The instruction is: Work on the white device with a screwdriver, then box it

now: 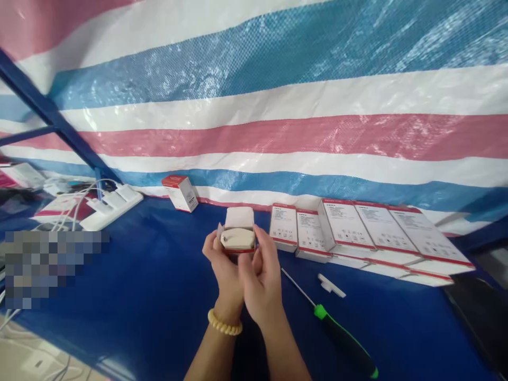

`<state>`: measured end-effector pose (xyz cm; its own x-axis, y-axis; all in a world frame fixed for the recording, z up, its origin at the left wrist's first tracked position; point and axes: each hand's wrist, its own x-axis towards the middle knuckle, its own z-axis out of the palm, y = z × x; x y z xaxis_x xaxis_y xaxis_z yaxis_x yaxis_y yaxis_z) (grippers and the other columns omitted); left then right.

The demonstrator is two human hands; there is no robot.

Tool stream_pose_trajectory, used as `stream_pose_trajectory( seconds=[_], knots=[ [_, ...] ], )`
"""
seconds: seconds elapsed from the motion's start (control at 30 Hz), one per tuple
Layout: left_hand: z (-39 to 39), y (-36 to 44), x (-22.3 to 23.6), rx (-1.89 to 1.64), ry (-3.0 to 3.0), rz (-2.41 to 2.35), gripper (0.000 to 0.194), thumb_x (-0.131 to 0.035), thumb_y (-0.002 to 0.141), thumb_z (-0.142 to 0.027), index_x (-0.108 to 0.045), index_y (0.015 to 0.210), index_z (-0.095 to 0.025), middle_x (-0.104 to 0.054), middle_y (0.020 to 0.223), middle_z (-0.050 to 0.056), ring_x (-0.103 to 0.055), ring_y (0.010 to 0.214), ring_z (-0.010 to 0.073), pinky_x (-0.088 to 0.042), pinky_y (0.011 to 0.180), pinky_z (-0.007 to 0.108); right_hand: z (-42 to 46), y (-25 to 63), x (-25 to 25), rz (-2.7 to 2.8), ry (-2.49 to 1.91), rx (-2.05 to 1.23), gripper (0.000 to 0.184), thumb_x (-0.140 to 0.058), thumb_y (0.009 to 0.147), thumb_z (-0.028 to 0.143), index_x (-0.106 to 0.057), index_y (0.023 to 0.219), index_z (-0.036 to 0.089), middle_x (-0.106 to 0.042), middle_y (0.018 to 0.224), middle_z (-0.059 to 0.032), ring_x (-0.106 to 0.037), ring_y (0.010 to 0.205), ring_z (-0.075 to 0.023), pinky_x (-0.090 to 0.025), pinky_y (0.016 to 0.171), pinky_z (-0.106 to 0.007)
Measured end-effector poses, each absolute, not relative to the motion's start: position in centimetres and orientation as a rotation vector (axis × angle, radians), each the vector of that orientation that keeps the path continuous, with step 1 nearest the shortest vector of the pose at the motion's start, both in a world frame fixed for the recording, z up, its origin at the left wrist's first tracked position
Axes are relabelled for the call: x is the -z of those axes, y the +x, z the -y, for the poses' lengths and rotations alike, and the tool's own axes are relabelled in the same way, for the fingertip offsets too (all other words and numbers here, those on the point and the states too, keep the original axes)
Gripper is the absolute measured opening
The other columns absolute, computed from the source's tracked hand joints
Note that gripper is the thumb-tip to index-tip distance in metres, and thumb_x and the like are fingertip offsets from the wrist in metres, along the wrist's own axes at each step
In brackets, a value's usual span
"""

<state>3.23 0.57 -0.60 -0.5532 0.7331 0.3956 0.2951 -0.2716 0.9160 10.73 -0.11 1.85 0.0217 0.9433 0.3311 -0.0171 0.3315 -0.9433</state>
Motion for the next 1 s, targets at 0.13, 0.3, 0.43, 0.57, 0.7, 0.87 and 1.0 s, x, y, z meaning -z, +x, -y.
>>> stream_pose_trajectory(
  seconds=[0.13,0.3,0.43,0.57,0.7,0.87,1.0],
  knots=[
    [0.0,3.9,-0.3,-1.888,1.251,-1.5,0.077,-0.071,0.076,-0.04,-0.026,0.137,-0.027,-0.054,0.123,0.01,-0.066,0.099,0.021,-0.056,0.083,0.034,-0.2,11.1,-2.6,1.198,-0.976,-1.096,0.049,-0.045,0.092,0.045,-0.045,0.137,0.027,-0.056,0.132,-0.0118,-0.052,0.126,-0.0292,-0.048,0.102,-0.049],
    [0.1,4.3,-0.7,-1.941,1.086,-1.313,0.057,-0.058,0.081,-0.046,-0.039,0.131,-0.024,-0.06,0.117,0.009,-0.067,0.09,0.0198,-0.058,0.075,0.032,-1.2,10.9,-4.0,1.074,-1.113,-1.163,0.037,-0.054,0.082,0.034,-0.057,0.117,0.023,-0.062,0.121,-0.0098,-0.06,0.112,-0.0261,-0.052,0.094,-0.042],
    [0.3,5.4,-1.7,-1.897,0.872,-1.499,0.04,-0.052,0.086,-0.04,-0.051,0.121,-0.019,-0.063,0.109,0.009,-0.068,0.089,0.0197,-0.057,0.075,0.032,-1.5,11.2,-4.3,1.003,-1.151,-1.213,0.034,-0.051,0.069,0.018,-0.057,0.102,0.021,-0.065,0.103,-0.0054,-0.063,0.092,-0.0208,-0.054,0.084,-0.037],
    [0.3,5.4,-2.2,-1.828,0.852,-1.661,0.036,-0.051,0.079,-0.022,-0.053,0.114,-0.02,-0.064,0.102,0.007,-0.066,0.089,0.0194,-0.056,0.078,0.033,-0.6,10.1,-3.7,1.024,-1.164,-1.091,0.034,-0.051,0.067,0.017,-0.055,0.101,0.022,-0.064,0.104,-0.0057,-0.062,0.093,-0.0204,-0.053,0.085,-0.037],
    [0.0,4.0,-2.5,-1.816,0.938,-1.723,0.035,-0.046,0.075,-0.018,-0.052,0.109,-0.019,-0.061,0.095,0.005,-0.063,0.081,0.0177,-0.053,0.074,0.032,1.3,10.6,-2.4,1.045,-1.216,-0.877,0.036,-0.057,0.081,0.035,-0.053,0.113,0.022,-0.061,0.12,-0.0111,-0.059,0.109,-0.0234,-0.05,0.093,-0.041],
    [-0.7,2.1,-2.3,-1.683,1.182,-1.845,0.037,-0.047,0.075,-0.018,-0.052,0.111,-0.02,-0.06,0.096,0.004,-0.06,0.08,0.0185,-0.05,0.073,0.032,5.0,22.9,-1.6,1.365,-1.468,-0.246,0.013,-0.06,0.081,0.036,-0.063,0.085,0.025,-0.067,0.098,-0.0092,-0.062,0.096,-0.0254,-0.049,0.092,-0.043],
    [-1.6,1.8,-1.4,-1.625,1.318,-1.772,0.038,-0.047,0.076,-0.02,-0.05,0.114,-0.02,-0.061,0.099,0.006,-0.059,0.076,0.0194,-0.049,0.071,0.033,8.9,36.0,-0.1,1.119,-2.005,0.353,0.039,-0.054,0.078,0.043,-0.061,0.105,0.016,-0.063,0.105,-0.019,-0.057,0.108,-0.0346,-0.042,0.099,-0.053]
  ],
)
